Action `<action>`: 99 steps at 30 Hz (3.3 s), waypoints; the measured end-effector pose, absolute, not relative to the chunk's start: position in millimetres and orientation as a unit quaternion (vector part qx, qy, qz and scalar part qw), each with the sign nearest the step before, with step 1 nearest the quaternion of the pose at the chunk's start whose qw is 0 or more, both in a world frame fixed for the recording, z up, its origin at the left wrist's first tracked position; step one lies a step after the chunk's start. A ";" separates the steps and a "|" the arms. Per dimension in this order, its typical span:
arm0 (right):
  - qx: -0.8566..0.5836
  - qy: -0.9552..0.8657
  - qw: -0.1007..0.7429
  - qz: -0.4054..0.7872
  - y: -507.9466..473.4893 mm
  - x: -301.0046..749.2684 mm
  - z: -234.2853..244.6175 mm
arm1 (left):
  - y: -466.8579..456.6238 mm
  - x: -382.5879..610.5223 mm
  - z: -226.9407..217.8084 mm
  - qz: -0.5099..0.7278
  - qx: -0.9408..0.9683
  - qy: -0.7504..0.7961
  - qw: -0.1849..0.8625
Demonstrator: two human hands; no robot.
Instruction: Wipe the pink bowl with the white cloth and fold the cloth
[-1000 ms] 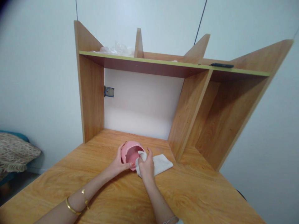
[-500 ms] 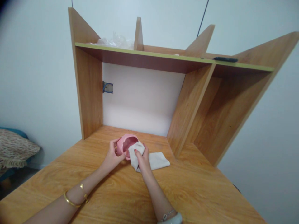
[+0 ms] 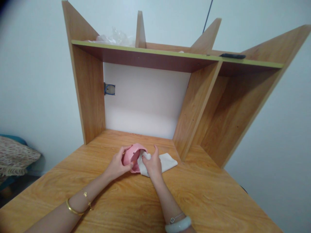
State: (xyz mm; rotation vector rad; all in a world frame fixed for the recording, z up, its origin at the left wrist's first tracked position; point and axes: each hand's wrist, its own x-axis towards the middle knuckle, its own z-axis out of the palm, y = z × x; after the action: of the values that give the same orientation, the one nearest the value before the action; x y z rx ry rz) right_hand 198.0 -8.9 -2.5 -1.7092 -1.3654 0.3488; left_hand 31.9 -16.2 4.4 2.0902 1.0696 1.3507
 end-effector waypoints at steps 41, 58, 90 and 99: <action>-0.625 -0.512 0.553 0.207 3.4 192.8 -17.5 | -13.3 44.4 -8.1 0.483 0.715 0.400 0.308; -0.697 -0.581 0.411 0.083 -13.4 197.9 0.1 | -20.6 34.0 8.8 0.396 0.763 0.478 0.179; -0.672 -0.629 0.383 0.083 -19.9 198.7 12.1 | -26.1 29.9 25.2 0.310 0.812 0.481 0.118; -0.610 -0.578 0.523 0.143 -7.2 204.2 -7.8 | -11.5 28.6 9.5 0.380 0.764 0.459 0.246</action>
State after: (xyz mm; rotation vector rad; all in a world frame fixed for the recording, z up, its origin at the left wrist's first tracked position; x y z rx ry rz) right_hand 204.2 -7.2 -7.8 -1.4605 -1.3852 0.3437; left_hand 28.6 -11.5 9.5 2.0850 1.2516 1.0378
